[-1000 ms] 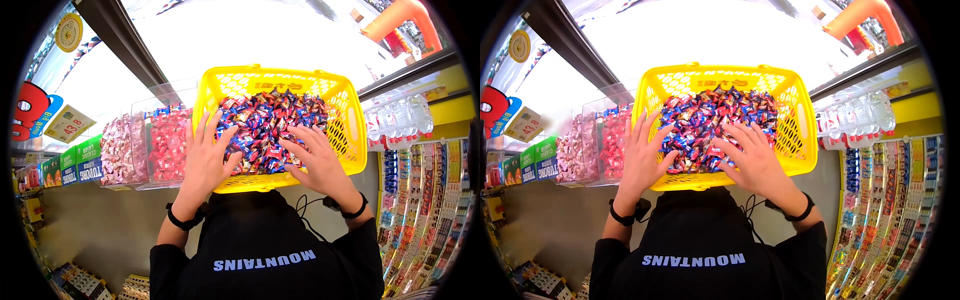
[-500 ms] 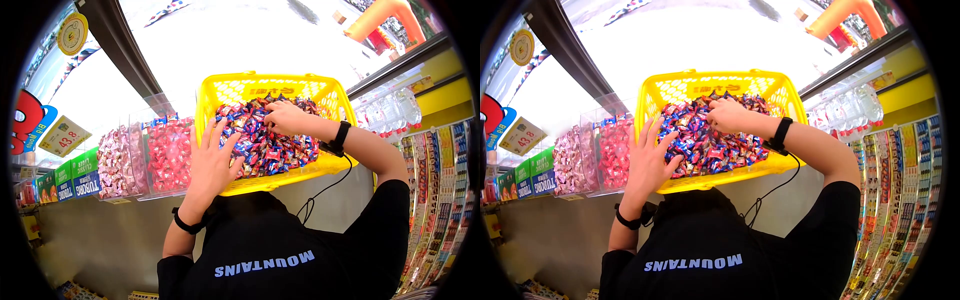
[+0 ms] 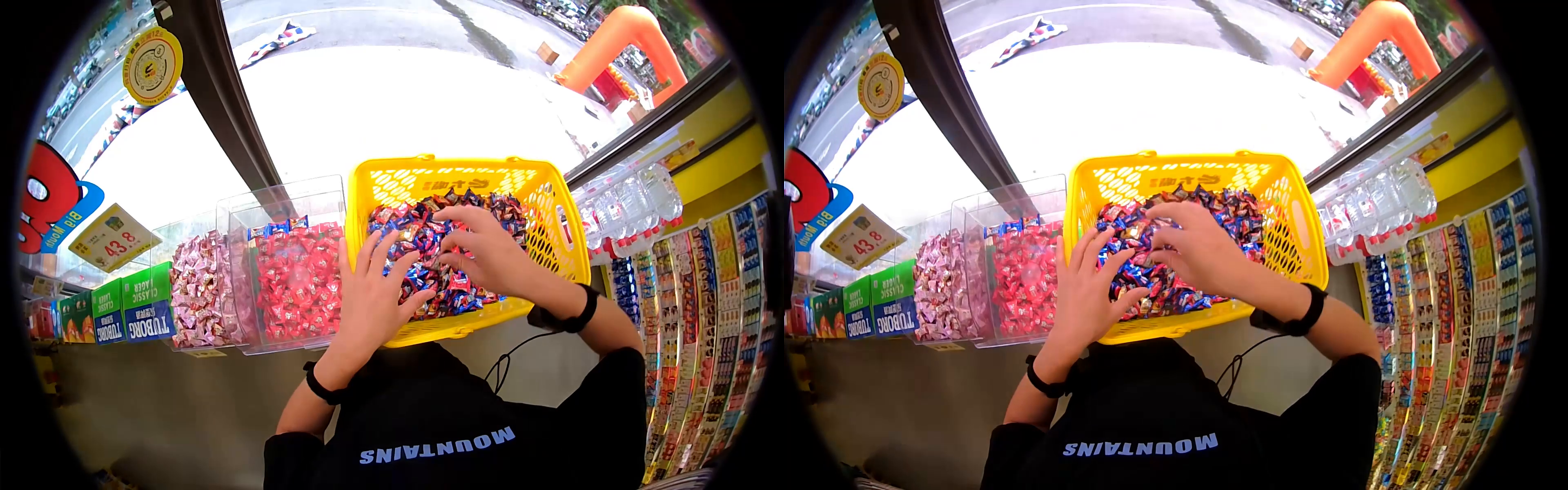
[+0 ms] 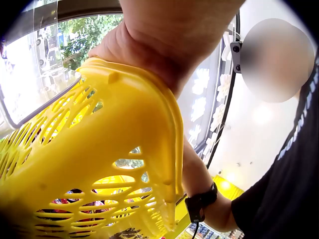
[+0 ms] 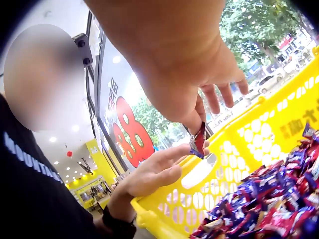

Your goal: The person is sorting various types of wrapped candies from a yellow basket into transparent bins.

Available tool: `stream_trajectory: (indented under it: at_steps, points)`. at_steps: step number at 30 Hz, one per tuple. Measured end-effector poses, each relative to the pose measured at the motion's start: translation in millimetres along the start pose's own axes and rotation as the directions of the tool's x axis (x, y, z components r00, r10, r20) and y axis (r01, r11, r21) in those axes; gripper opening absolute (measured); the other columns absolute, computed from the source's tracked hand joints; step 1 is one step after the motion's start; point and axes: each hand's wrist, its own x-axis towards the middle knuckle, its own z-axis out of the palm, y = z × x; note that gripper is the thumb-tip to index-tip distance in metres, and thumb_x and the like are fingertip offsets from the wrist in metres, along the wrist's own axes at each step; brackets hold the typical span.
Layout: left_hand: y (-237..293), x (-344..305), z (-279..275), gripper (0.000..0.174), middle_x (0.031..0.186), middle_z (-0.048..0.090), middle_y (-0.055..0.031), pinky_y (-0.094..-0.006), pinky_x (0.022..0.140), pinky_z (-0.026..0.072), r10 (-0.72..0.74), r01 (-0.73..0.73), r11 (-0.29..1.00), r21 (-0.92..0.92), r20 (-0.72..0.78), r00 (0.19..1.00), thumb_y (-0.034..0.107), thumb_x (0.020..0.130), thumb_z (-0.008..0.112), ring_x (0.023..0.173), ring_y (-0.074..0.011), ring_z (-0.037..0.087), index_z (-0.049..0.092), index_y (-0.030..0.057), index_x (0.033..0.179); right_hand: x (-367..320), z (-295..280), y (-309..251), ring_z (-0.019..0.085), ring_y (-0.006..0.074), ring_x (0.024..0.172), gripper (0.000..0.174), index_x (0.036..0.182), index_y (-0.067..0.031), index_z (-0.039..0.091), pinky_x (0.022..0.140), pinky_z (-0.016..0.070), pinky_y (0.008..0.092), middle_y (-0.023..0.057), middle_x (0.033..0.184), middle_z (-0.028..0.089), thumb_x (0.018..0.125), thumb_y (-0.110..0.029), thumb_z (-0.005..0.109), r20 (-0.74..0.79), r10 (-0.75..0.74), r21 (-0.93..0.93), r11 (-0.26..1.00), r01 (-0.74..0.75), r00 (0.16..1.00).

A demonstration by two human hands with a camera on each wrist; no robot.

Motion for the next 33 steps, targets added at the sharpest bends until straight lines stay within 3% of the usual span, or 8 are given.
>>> stream_trajectory:
  at_steps: [3,7,10,14,19,23,26,33]
  points:
    - [-2.6,-1.2,-0.5,0.031,0.146,0.064,-0.0062,-0.0722,0.128,0.0155,0.032,-0.041,0.993,-0.110,-0.077,0.997,0.037,0.087,0.087,0.146,-0.0341,0.050,0.081,0.0164,0.110,-12.9,13.1,-28.9,0.061,0.0356,0.133,0.014,0.100,-0.0052,0.073,0.107,0.0517,0.0456,0.0152,0.147,0.062,0.093,-0.012,0.082,-0.038,0.110,0.136,0.985,-0.104,0.993]
    - [-10.0,-6.3,1.7,0.025,0.137,0.070,-0.0032,-0.0698,0.127,0.0190,0.064,-0.102,0.967,-0.234,-0.164,0.984,0.029,0.086,0.088,0.140,-0.0326,0.056,0.082,0.0153,0.106,-22.3,31.2,-43.5,0.064,0.0400,0.132,0.013,0.103,-0.0032,0.073,0.108,0.0522,0.0476,0.0169,0.143,0.065,0.094,-0.009,0.080,-0.106,0.295,0.275,0.927,-0.257,0.950]
    - [-12.8,-9.3,-0.8,0.023,0.136,0.070,-0.0032,-0.0682,0.127,0.0207,0.069,-0.118,0.961,-0.251,-0.195,0.978,0.028,0.085,0.088,0.139,-0.0310,0.057,0.082,0.0147,0.103,-28.3,42.7,-52.4,0.066,0.0394,0.129,0.013,0.104,-0.0032,0.073,0.106,0.0536,0.0460,0.0173,0.143,0.066,0.094,-0.008,0.079,-0.188,0.308,0.253,0.933,-0.257,0.933]
    - [-18.5,-14.3,-12.9,0.022,0.135,0.071,-0.0033,-0.0669,0.127,0.0237,0.110,-0.152,0.966,-0.209,-0.202,0.973,0.026,0.083,0.089,0.138,-0.0321,0.057,0.083,0.0145,0.101,-32.1,57.0,-61.3,0.066,0.0386,0.127,0.017,0.107,-0.0028,0.072,0.105,0.0539,0.0451,0.0190,0.141,0.066,0.092,-0.006,0.080,-0.248,0.272,0.241,0.947,-0.212,0.930]
    - [-33.6,-22.9,-23.0,0.018,0.133,0.072,-0.0037,-0.0663,0.126,0.0274,0.108,-0.154,0.967,-0.201,-0.223,0.969,0.025,0.081,0.090,0.136,-0.0334,0.058,0.081,0.0113,0.089,-29.3,74.5,-70.4,0.059,0.0407,0.136,0.046,0.127,-0.0098,0.074,0.113,0.0498,0.0506,0.0170,0.148,0.061,0.083,-0.012,0.089,-0.340,0.162,0.058,0.987,-0.151,0.926]
    - [-36.6,-30.1,-30.0,0.020,0.132,0.073,-0.0042,-0.0649,0.126,0.0296,0.130,-0.182,0.954,-0.236,-0.220,0.967,0.024,0.079,0.092,0.134,-0.0341,0.058,0.079,0.0096,0.086,-24.6,75.9,-72.8,0.059,0.0413,0.136,0.045,0.123,-0.0142,0.076,0.114,0.0491,0.0568,0.0150,0.146,0.063,0.079,-0.014,0.088,-0.340,-0.049,-0.177,0.984,-0.013,0.939]
    - [-38.3,-32.4,-29.1,0.019,0.129,0.071,-0.0035,-0.0676,0.126,0.0280,0.149,-0.207,0.944,-0.256,-0.227,0.962,0.025,0.081,0.090,0.133,-0.0322,0.059,0.080,0.0109,0.088,-25.7,78.3,-73.5,0.060,0.0408,0.136,0.040,0.118,-0.0136,0.077,0.114,0.0486,0.0573,0.0151,0.144,0.065,0.079,-0.014,0.087,-0.360,-0.111,-0.212,0.977,0.034,0.926]
    - [-38.7,-35.1,-30.8,0.019,0.135,0.070,-0.0109,-0.0651,0.126,0.0289,0.132,-0.175,0.934,-0.311,-0.156,0.979,0.020,0.084,0.089,0.137,-0.0395,0.056,0.078,0.0066,0.089,-23.9,75.6,-78.6,0.059,0.0406,0.138,0.035,0.112,-0.0114,0.076,0.115,0.0472,0.0571,0.0150,0.143,0.065,0.079,-0.015,0.087,-0.350,-0.092,-0.178,0.984,0.030,0.932]
